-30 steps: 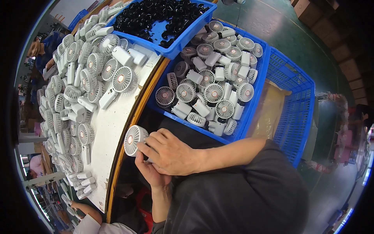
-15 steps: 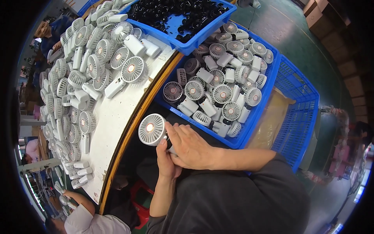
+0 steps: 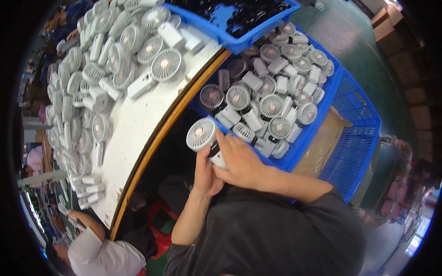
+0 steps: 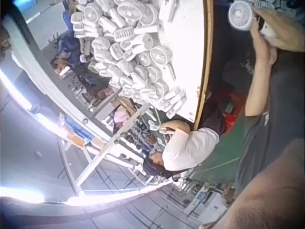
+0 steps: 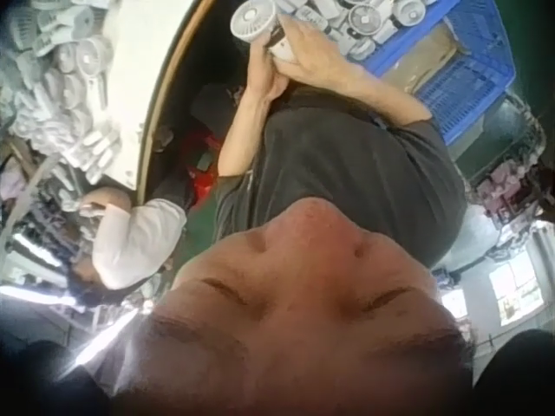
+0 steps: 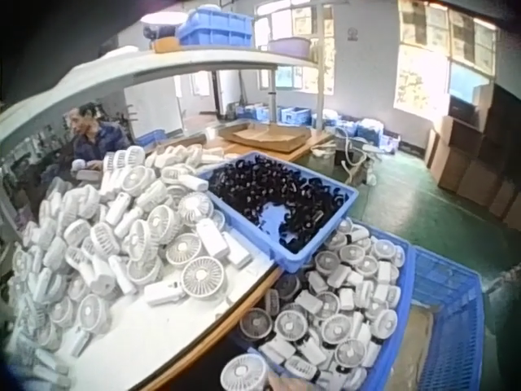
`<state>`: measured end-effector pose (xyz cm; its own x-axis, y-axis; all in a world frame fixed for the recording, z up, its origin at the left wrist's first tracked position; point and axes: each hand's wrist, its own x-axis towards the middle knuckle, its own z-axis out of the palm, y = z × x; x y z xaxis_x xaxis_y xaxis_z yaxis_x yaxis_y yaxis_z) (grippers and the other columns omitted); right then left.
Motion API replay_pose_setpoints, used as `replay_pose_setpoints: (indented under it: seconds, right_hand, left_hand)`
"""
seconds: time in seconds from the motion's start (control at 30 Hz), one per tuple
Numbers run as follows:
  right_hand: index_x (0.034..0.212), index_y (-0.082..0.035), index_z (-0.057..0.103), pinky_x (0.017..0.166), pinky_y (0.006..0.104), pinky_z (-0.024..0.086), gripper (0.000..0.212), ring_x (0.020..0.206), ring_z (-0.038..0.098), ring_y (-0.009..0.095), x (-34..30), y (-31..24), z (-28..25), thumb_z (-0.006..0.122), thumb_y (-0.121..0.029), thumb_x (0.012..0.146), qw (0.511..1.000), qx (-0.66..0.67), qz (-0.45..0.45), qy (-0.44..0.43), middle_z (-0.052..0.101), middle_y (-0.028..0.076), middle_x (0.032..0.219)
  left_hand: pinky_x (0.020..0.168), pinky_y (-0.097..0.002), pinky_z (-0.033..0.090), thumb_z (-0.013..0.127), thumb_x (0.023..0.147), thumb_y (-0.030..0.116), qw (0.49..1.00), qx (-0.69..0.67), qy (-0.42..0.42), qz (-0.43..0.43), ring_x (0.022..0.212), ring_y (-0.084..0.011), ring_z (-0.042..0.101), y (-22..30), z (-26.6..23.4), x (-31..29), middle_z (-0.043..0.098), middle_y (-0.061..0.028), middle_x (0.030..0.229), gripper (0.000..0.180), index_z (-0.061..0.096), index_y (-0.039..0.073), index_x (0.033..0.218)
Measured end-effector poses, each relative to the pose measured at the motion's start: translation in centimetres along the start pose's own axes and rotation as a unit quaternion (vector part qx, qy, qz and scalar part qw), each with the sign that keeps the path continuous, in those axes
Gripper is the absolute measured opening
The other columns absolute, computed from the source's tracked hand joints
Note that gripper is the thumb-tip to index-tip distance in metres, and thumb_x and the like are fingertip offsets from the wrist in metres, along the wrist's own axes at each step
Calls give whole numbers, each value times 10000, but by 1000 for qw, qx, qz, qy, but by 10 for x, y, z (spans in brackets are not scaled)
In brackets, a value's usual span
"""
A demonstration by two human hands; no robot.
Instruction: The person assembles portable fans by picking up a fan from a blue crate, attaching a black component from a smaller tray, and placing the finished unit back into the crate.
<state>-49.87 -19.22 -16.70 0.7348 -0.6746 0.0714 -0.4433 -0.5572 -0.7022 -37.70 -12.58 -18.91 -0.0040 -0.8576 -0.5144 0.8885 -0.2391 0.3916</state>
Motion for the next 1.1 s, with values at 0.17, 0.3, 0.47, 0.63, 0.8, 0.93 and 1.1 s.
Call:
replay_pose_setpoints:
  seconds: [0.17, 0.3, 0.47, 0.63, 0.8, 0.93, 1.1]
  right_hand:
    - [1401, 149, 344, 961, 481, 449, 837, 1051, 570, 435, 5, -2, -2, 721, -248, 769, 1000, -7, -9, 8, 569, 300, 1124]
    - [1405, 150, 331, 965, 489, 446, 830, 1047, 569, 435, 2, 0, 2, 718, -234, 780, 999, -41, -10, -14, 567, 304, 1119]
    - [1389, 92, 331, 958, 522, 458, 696, 1108, 557, 490, 2, 15, 0, 654, -121, 811, 991, 111, 40, -61, 560, 340, 1169]
    - [1356, 35, 418, 945, 504, 465, 640, 1082, 575, 492, 24, 46, -36, 613, -131, 768, 990, 47, 80, -103, 585, 320, 1172]
    - [1176, 99, 494, 930, 496, 477, 531, 1045, 583, 478, 99, 184, -56, 634, -199, 760, 974, -165, 152, 43, 578, 345, 1118]
    - [1208, 106, 491, 1015, 471, 466, 571, 1142, 565, 439, 141, 220, -41, 681, -217, 777, 957, -216, 189, 40, 547, 313, 1211]
    - [1226, 61, 572, 957, 453, 493, 535, 1109, 591, 424, 154, 194, -23, 704, -234, 800, 967, -200, 57, 150, 614, 264, 1141]
  left_hand:
    - [1068, -409, 436, 452, 1016, 411, 999, -43, 12, 0, 1222, -244, 577, -3, 0, 7, 588, -97, 1343, 509, 482, 71, 1393]
    - [1078, -392, 422, 460, 1019, 333, 996, -72, -30, -49, 1246, -257, 553, -2, -4, 8, 565, -153, 1352, 491, 464, 31, 1405]
    - [1125, -419, 316, 478, 1018, 446, 826, 542, -23, 151, 1309, -400, 469, 0, -19, 11, 490, -291, 1390, 647, 434, -75, 1398]
    - [1182, -477, 234, 601, 941, 485, 660, 707, -60, 247, 1439, -461, 239, 16, -10, 7, 207, -325, 1556, 899, 196, -75, 1515]
    - [1172, -460, 266, 663, 928, 346, 704, 666, -43, 243, 1422, -434, 305, 28, -6, -10, 286, -299, 1539, 860, 196, -51, 1532]
    - [1157, -437, 305, 682, 919, 278, 684, 694, -15, 226, 1401, -404, 368, 31, -24, -28, 376, -276, 1502, 789, 272, -43, 1513]
    - [1083, -413, 410, 708, 872, 164, 714, 666, 98, 192, 1347, -351, 470, 78, -52, -101, 451, -222, 1475, 696, 395, -13, 1467]
